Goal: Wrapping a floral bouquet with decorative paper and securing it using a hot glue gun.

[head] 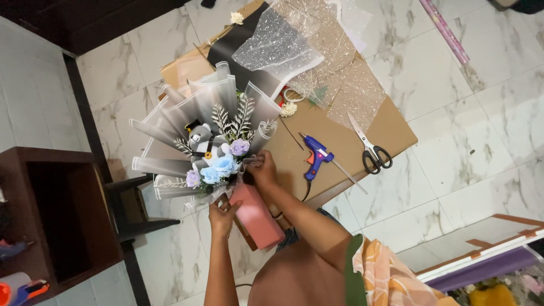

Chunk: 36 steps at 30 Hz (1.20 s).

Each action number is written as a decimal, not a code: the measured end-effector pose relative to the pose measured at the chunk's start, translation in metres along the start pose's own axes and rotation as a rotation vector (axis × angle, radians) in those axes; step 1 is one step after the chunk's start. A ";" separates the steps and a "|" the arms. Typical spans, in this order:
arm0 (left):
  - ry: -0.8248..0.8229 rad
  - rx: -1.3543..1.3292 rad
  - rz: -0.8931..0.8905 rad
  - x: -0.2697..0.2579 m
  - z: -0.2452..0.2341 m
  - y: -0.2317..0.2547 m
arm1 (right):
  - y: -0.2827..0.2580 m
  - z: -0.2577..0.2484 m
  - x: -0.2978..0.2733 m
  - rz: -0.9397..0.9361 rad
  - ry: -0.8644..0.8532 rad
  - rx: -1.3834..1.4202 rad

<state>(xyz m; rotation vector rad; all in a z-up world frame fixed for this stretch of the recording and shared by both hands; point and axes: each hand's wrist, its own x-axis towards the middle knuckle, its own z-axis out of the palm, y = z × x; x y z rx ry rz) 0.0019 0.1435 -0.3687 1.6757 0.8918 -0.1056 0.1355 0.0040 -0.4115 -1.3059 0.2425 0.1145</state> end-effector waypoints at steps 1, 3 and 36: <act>0.001 -0.002 0.003 0.000 0.000 -0.001 | -0.003 0.001 0.002 -0.004 -0.002 0.000; -0.010 -0.028 0.103 0.001 0.000 -0.003 | -0.011 0.004 0.006 0.114 -0.054 0.229; 0.804 -0.246 0.194 -0.081 0.007 0.064 | -0.217 -0.054 0.203 -0.633 -0.450 -1.562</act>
